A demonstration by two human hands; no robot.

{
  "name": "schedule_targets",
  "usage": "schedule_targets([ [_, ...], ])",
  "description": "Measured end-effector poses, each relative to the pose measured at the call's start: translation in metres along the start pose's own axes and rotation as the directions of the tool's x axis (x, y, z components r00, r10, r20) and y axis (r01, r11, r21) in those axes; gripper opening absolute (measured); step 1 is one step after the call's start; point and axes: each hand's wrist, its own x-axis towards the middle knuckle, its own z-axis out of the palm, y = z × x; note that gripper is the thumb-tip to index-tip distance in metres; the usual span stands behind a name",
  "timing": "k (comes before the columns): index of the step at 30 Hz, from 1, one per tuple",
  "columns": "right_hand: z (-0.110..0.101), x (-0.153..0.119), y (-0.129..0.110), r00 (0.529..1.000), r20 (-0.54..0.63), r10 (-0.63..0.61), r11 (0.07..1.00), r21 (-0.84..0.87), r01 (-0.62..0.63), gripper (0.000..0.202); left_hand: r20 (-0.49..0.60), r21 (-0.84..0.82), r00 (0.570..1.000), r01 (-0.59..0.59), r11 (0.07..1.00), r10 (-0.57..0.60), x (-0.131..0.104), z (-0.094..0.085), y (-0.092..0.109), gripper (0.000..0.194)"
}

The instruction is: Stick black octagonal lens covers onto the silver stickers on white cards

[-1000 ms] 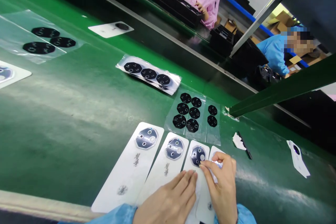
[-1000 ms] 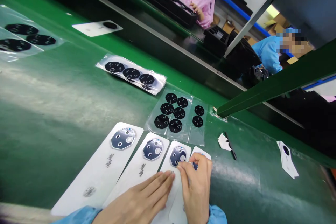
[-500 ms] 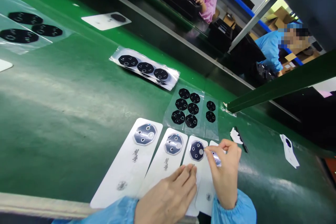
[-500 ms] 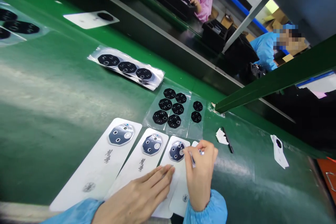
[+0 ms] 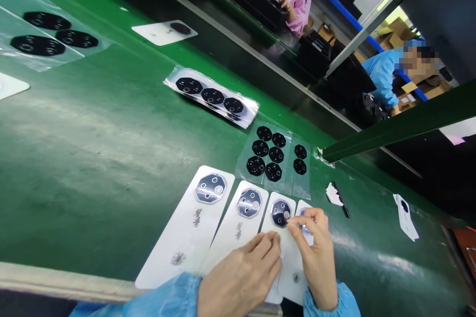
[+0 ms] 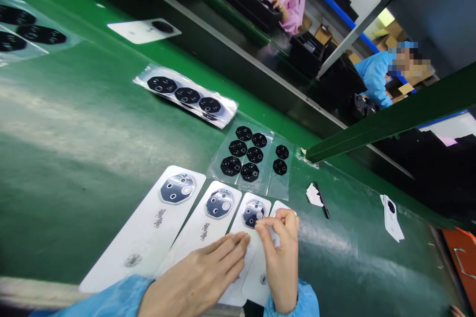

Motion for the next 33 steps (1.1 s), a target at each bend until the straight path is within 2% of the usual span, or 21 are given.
schedule_targets([
  [6, 0.014, 0.012, -0.006, 1.0, 0.012, -0.003, 1.0, -0.013, 0.003, 0.014, -0.009, -0.012, 1.0, -0.001, 1.0, 0.001, -0.001, 0.001, 0.0, 0.025],
  [11, 0.001, 0.022, 0.002, 0.989, -0.127, 0.078, 0.995, 0.064, -0.07, 0.014, -0.003, -0.013, 1.0, -0.002, 1.0, 0.002, -0.002, 0.0, 0.0, 0.024],
  [16, 0.008, 0.014, 0.0, 1.0, 0.001, -0.022, 1.0, -0.007, 0.022, 0.013, 0.0, -0.014, 1.0, -0.001, 1.0, 0.001, -0.001, 0.001, 0.0, 0.021],
  [22, 0.008, 0.017, 0.002, 0.997, -0.07, 0.041, 0.999, 0.032, -0.039, 0.012, 0.014, -0.013, 1.0, 0.001, 1.0, -0.001, -0.002, 0.002, 0.0, 0.024],
  [24, 0.006, 0.016, 0.003, 0.998, -0.067, 0.018, 1.0, 0.003, -0.018, 0.012, 0.02, -0.011, 1.0, -0.01, 1.0, 0.01, -0.001, 0.001, 0.0, 0.024],
  [27, 0.005, 0.017, 0.004, 1.0, 0.003, -0.006, 0.999, -0.035, 0.006, 0.015, 0.031, -0.002, 0.999, -0.01, 1.0, 0.01, 0.0, -0.002, -0.001, 0.023],
  [33, 0.012, 0.026, -0.007, 0.997, -0.062, -0.043, 0.998, -0.038, 0.04, 0.013, 0.045, 0.021, 0.999, -0.012, 1.0, 0.011, 0.001, -0.005, -0.002, 0.025],
])
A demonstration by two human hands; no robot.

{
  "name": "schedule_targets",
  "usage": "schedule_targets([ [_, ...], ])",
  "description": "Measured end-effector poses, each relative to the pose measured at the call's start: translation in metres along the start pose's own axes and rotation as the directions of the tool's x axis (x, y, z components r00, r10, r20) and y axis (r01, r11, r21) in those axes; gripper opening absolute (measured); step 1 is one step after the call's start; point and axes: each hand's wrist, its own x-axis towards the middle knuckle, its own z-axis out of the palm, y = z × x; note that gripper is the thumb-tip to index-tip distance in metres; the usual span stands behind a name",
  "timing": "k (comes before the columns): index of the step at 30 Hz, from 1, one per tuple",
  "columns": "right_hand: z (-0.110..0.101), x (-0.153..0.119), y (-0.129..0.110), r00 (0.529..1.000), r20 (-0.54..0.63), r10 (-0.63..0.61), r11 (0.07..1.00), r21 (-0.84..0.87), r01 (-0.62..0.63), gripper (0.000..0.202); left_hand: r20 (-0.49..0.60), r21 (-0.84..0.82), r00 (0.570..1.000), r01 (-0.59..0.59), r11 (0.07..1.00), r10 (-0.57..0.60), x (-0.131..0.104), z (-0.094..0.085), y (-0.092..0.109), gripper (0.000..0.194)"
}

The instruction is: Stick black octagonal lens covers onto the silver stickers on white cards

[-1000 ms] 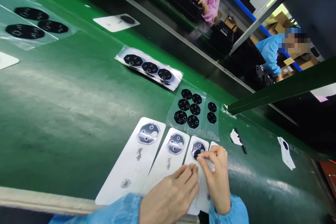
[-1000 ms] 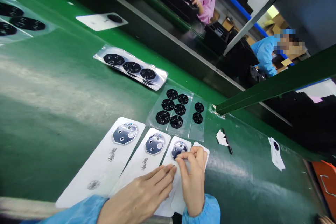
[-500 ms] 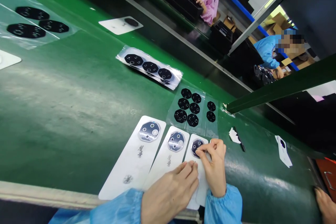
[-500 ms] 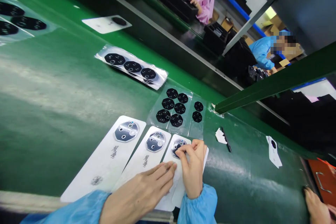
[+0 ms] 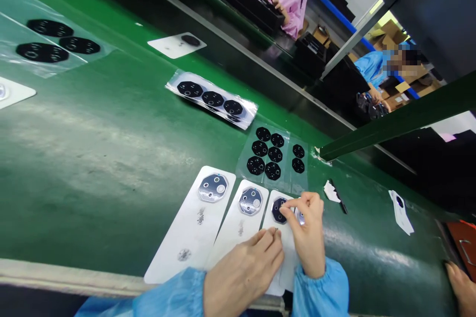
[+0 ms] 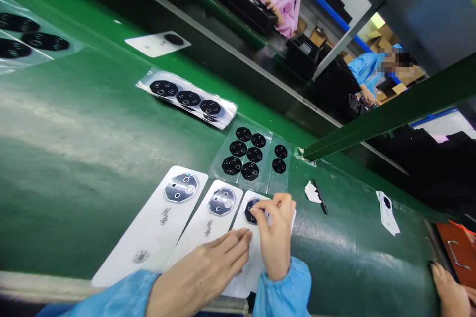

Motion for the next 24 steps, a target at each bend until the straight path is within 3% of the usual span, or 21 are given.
schedule_targets([
  [7, 0.007, 0.007, -0.007, 0.997, 0.006, 0.073, 0.996, 0.042, -0.073, 0.01, -0.051, 0.005, 0.999, 0.006, 1.0, -0.006, -0.002, 0.006, 0.001, 0.025],
  [12, 0.008, 0.007, -0.006, 1.0, 0.014, 0.015, 1.0, 0.0, -0.015, 0.016, -0.092, 0.0, 0.995, 0.022, 1.0, -0.022, -0.003, 0.011, 0.002, 0.025],
  [16, 0.008, 0.008, -0.005, 0.998, -0.033, 0.052, 0.999, -0.004, -0.052, 0.013, -0.118, -0.007, 0.992, 0.051, 0.999, -0.051, -0.003, 0.008, 0.0, 0.027],
  [20, 0.009, 0.005, -0.007, 0.999, 0.039, 0.002, 1.0, -0.009, -0.002, 0.018, -0.121, -0.062, 0.992, 0.035, 0.997, -0.043, -0.002, 0.004, -0.003, 0.025],
  [24, 0.009, 0.003, -0.007, 0.999, 0.026, 0.044, 0.999, -0.023, -0.043, 0.015, -0.131, -0.054, 0.991, 0.017, 0.998, -0.024, -0.001, 0.007, -0.004, 0.025],
])
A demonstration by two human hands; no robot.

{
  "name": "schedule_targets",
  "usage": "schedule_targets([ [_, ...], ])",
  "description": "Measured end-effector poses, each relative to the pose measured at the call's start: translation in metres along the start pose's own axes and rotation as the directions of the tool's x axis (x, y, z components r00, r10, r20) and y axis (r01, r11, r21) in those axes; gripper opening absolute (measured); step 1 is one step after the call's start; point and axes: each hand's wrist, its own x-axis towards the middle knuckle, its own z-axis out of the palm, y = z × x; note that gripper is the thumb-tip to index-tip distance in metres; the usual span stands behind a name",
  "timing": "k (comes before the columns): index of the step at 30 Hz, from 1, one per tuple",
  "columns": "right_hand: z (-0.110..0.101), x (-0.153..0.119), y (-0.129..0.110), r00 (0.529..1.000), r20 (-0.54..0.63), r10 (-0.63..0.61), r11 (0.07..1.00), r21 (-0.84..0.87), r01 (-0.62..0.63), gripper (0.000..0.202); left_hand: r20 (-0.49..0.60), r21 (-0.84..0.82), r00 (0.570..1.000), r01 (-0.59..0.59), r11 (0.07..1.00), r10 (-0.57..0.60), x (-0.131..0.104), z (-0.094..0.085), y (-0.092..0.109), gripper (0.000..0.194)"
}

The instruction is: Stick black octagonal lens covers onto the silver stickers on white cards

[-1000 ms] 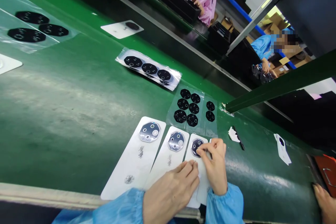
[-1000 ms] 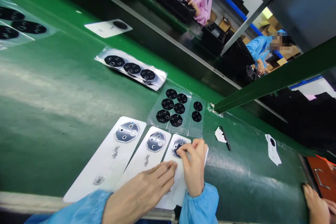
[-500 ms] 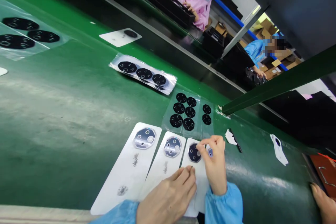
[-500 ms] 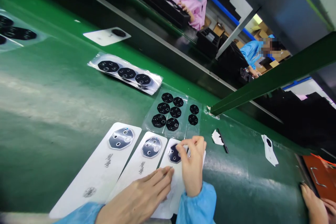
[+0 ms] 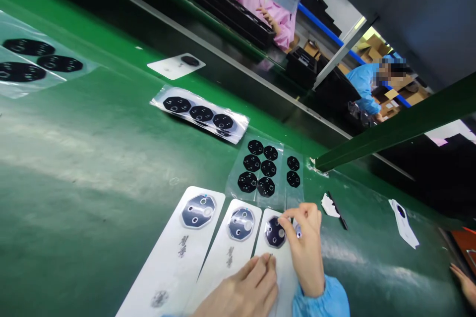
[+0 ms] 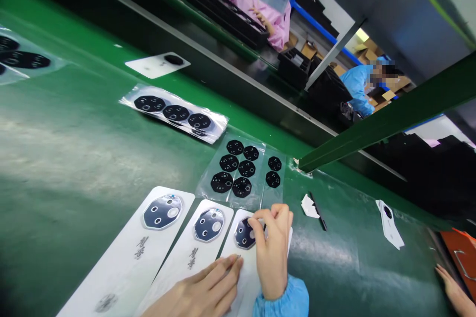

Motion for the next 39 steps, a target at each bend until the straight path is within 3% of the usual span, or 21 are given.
schedule_targets([
  [5, -0.001, 0.001, -0.002, 0.998, 0.042, -0.039, 0.999, -0.012, 0.04, 0.02, 0.008, 0.007, 0.999, 0.033, 0.999, -0.033, -0.002, 0.003, 0.001, 0.024],
  [8, 0.001, 0.0, -0.005, 0.999, 0.006, -0.039, 0.997, -0.059, 0.039, 0.018, 0.003, 0.01, 1.0, 0.026, 1.0, -0.026, -0.001, 0.002, 0.002, 0.025],
  [12, 0.003, -0.005, -0.005, 0.991, -0.015, -0.13, 0.984, -0.121, 0.127, 0.024, 0.003, -0.021, 0.999, 0.035, 0.999, -0.035, 0.0, 0.0, 0.002, 0.026],
  [15, -0.003, -0.008, -0.003, 0.988, 0.021, -0.153, 0.985, -0.072, 0.154, 0.022, -0.01, -0.038, 0.999, 0.044, 0.998, -0.045, 0.001, -0.001, 0.001, 0.026],
  [20, -0.008, -0.009, -0.002, 0.994, -0.06, -0.086, 0.996, 0.009, 0.087, 0.017, -0.001, -0.022, 1.0, 0.03, 0.999, -0.03, 0.003, -0.002, 0.0, 0.025],
  [25, 0.004, 0.001, -0.001, 1.0, 0.02, 0.0, 0.999, 0.033, -0.001, 0.018, 0.031, 0.0, 0.999, 0.017, 1.0, -0.017, 0.0, 0.0, 0.004, 0.028],
  [28, -0.009, 0.008, 0.004, 0.993, -0.083, 0.079, 0.988, 0.142, -0.067, 0.014, 0.059, 0.028, 0.998, 0.002, 1.0, -0.004, -0.003, 0.001, 0.006, 0.029],
  [31, -0.03, -0.002, 0.005, 0.946, -0.229, 0.228, 0.938, 0.312, -0.15, 0.014, 0.076, -0.056, 0.997, 0.035, 0.998, -0.031, -0.001, -0.003, 0.004, 0.027],
  [33, -0.036, -0.019, -0.001, 0.951, -0.137, 0.276, 0.874, 0.447, -0.19, 0.017, 0.091, -0.202, 0.989, 0.13, 0.971, -0.114, 0.002, -0.009, 0.002, 0.022],
  [36, -0.024, -0.05, -0.013, 0.966, 0.031, 0.256, 0.718, 0.663, -0.212, 0.02, 0.051, -0.428, 0.961, 0.265, 0.864, -0.27, 0.004, -0.019, -0.001, 0.026],
  [39, -0.005, -0.07, -0.019, 0.958, 0.175, 0.225, 0.573, 0.772, -0.276, 0.024, 0.014, -0.565, 0.953, 0.257, 0.784, -0.302, 0.0, -0.025, -0.004, 0.025],
])
